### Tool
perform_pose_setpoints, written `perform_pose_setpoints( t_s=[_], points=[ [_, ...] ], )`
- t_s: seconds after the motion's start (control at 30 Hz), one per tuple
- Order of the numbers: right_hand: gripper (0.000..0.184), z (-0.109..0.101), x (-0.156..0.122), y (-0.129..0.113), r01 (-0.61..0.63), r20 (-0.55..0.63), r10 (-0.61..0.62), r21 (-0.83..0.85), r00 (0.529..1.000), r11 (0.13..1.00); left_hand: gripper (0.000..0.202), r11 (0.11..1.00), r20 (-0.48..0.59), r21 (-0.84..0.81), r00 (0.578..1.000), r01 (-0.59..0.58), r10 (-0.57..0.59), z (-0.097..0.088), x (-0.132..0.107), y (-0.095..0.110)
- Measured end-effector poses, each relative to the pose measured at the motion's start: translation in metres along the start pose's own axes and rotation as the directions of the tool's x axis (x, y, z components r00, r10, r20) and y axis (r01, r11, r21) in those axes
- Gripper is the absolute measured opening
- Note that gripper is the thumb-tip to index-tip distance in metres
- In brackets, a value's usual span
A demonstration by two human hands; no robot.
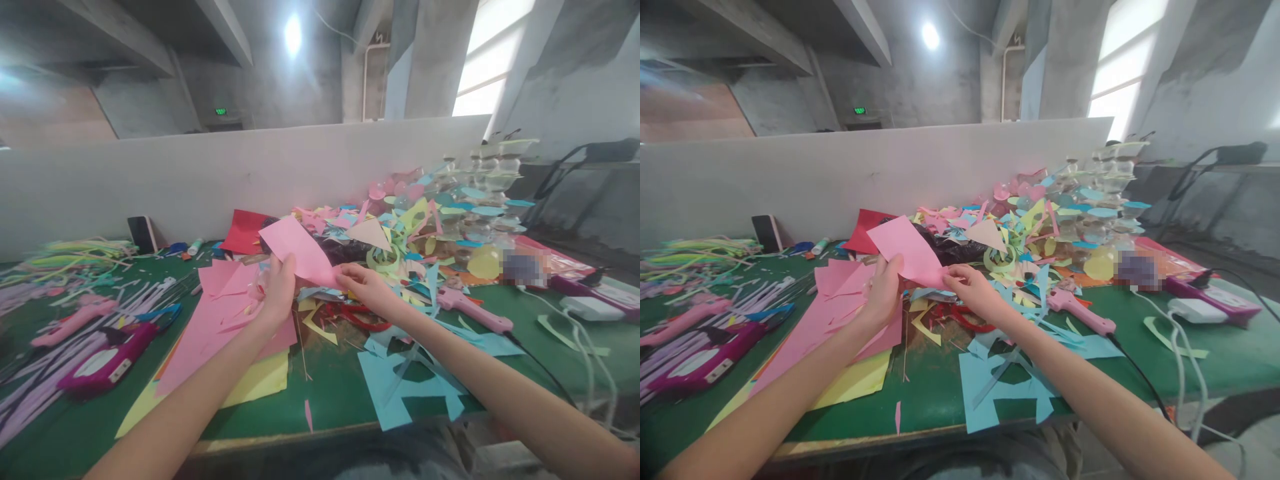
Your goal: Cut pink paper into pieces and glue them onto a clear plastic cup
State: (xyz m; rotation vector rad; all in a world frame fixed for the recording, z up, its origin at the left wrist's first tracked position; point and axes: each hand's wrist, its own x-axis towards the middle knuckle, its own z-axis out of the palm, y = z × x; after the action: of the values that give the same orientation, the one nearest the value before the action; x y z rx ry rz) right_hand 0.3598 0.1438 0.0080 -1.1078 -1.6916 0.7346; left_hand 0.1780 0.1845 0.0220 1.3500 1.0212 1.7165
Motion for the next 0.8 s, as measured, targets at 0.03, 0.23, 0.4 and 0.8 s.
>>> perform_pose_setpoints(
  t_s=[0.03,0.23,0.4,0.8],
  points=[
    [0.027,0.001,0.0,0.0,-0.025,0.006,0.025,0.029,1.0,0.999,0.017,1.0,0.017,0.004,1.0,0.003,-0.003,0.001,-0.002,0.001],
    [0.02,0.005,0.0,-0.004,-0.073,-0.026,0.075,0.075,0.997,0.995,0.005,0.989,0.09,0.135,0.995,-0.064,0.052,0.002,-0.012,0.01],
    [0.023,0.005,0.0,0.001,0.016,-0.029,-0.016,-0.014,0.999,1.0,0.002,0.99,0.042,0.138,0.999,-0.016,0.01,0.003,-0.012,0.009],
    [0.033,0.002,-0.012,-0.007,0.481,0.199,-0.443,-0.475,0.874,0.737,0.008,0.991,0.073,-0.08,0.992,0.108,-0.102,0.008,-0.008,0.012]
  ],
)
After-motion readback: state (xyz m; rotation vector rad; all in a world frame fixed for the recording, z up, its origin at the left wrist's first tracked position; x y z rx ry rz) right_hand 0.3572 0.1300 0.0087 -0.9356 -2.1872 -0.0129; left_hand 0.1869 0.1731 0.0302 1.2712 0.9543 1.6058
